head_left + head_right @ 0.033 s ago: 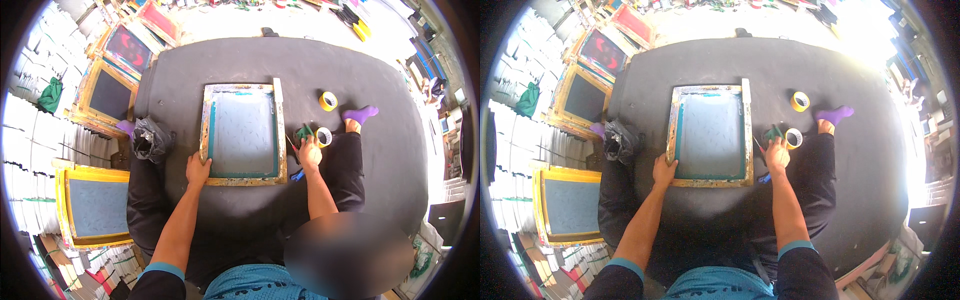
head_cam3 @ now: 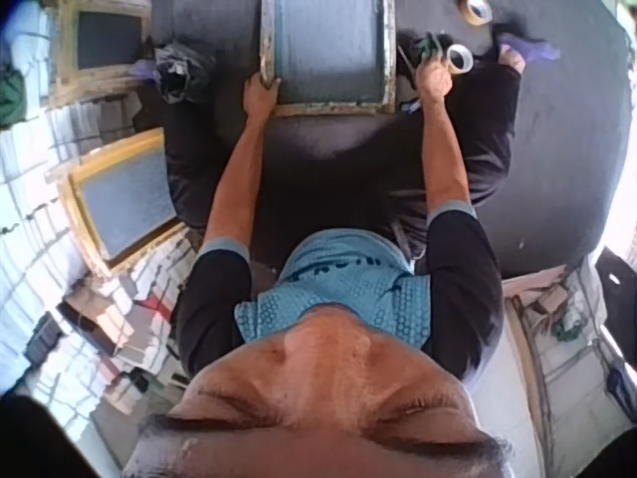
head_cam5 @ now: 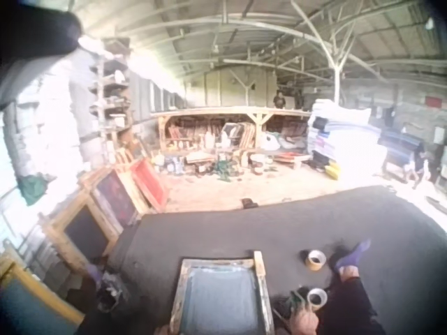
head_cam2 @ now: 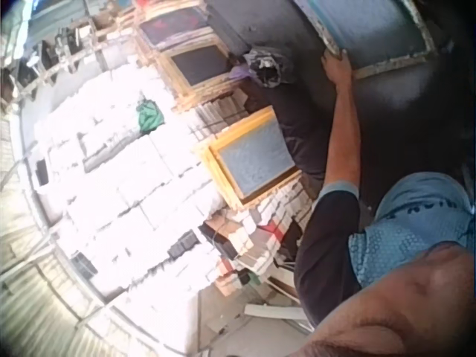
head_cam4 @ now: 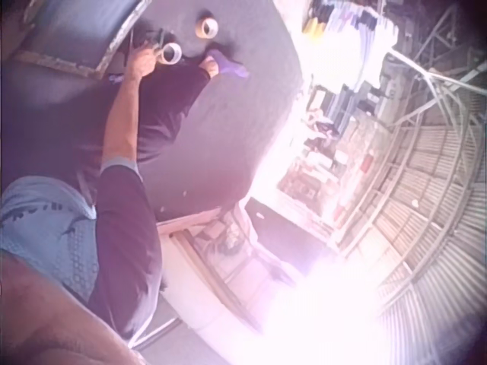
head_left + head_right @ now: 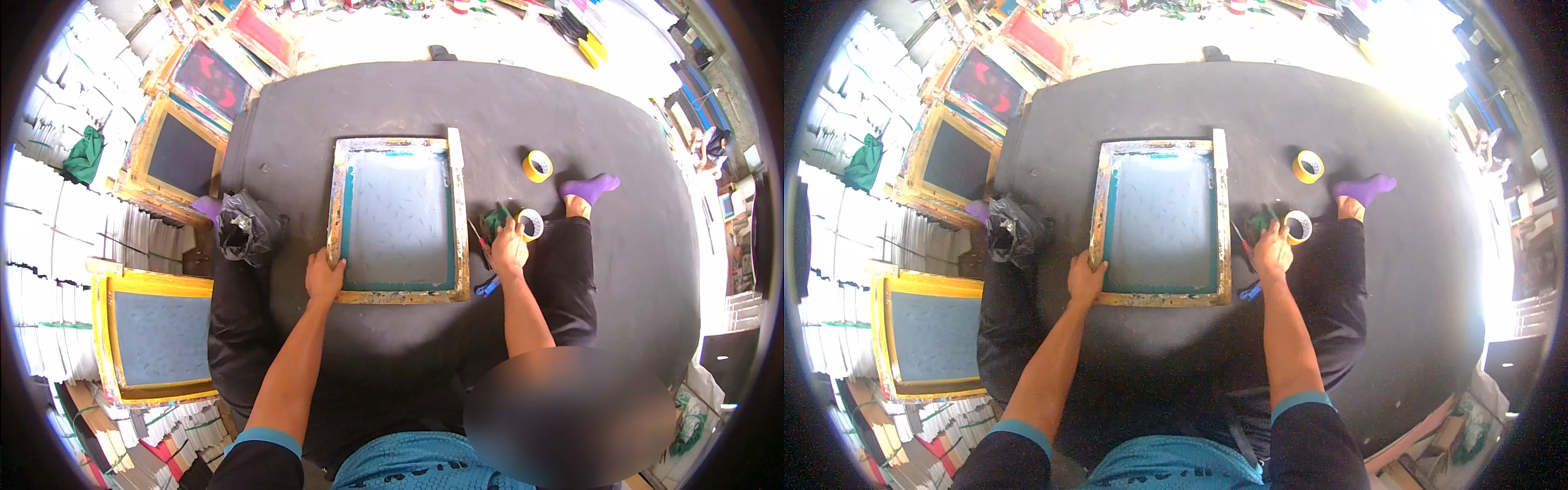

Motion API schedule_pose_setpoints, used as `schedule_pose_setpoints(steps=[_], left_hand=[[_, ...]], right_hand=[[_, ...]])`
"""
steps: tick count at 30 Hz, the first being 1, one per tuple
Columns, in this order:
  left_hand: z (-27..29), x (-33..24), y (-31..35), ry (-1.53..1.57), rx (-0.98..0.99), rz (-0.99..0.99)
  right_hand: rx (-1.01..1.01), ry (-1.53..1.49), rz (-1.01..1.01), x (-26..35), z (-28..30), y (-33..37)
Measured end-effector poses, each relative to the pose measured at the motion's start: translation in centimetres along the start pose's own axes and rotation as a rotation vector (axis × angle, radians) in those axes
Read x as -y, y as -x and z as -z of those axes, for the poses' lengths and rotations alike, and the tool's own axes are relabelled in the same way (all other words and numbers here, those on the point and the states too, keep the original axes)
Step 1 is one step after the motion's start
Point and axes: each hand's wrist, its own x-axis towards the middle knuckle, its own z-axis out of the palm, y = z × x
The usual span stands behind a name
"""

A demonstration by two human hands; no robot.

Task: The person sits on the floor and applies yellow tape to the edges of a screen printing frame. They smooth the tape along the frame, cut it with a utility knife, and continue taping the remaining sides.

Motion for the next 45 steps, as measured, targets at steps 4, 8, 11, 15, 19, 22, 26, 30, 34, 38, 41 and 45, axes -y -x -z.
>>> schedule_pose_setpoints(steps=[4,8,11,15,19,22,26,30,34,38,41,45], left_hand=[[-0.5,0.0,0.3,0.011,-0.023,0.008],[-0.8,-0.2,-0.2,0.003,-0.076,-0.034],[-1.0,-0.3,0.1,-0.007,-0.096,-0.034],[-0.7,-0.5,0.6,-0.020,-0.107,-0.032],[-0.7,-1.0,0.3,-0.001,-0.104,-0.014],[-0.9,0.5,0.4,-0.001,-0.111,0.003],[-1.6,-1.0,-0.2,0.010,-0.132,-0.051],[-1.1,-0.3,0.1,0.014,-0.137,-0.022],[-1.2,0.6,0.1,0.032,-0.156,-0.035],[-1.5,0.5,-0.1,0.095,-0.173,-0.065],[-1.6,0.2,0.2,0.099,-0.185,-0.067],[-1.5,0.0,0.1,0.118,-0.198,-0.069]], right_hand=[[0.103,0.157,0.131,-2.0,-1.8,-3.1],[0.125,0.200,0.135,-2.2,-2.7,-5.9],[-0.060,-0.047,0.097,-1.1,-2.0,-6.8],[-0.296,-0.588,0.308,7.2,2.9,-5.2],[0.047,-0.522,0.603,13.0,-2.8,-1.8],[0.158,-0.351,0.400,17.5,-7.1,0.5],[0.195,-0.277,0.389,20.2,-14.7,-1.7],[0.180,-0.278,0.701,25.7,-14.1,0.6],[0.363,-0.313,0.973,25.6,-14.0,4.9],[0.970,-0.175,1.335,24.0,-12.6,7.0],[0.738,-0.323,1.030,23.6,-12.1,6.9],[0.602,-0.347,0.948,23.0,-11.3,7.5]])
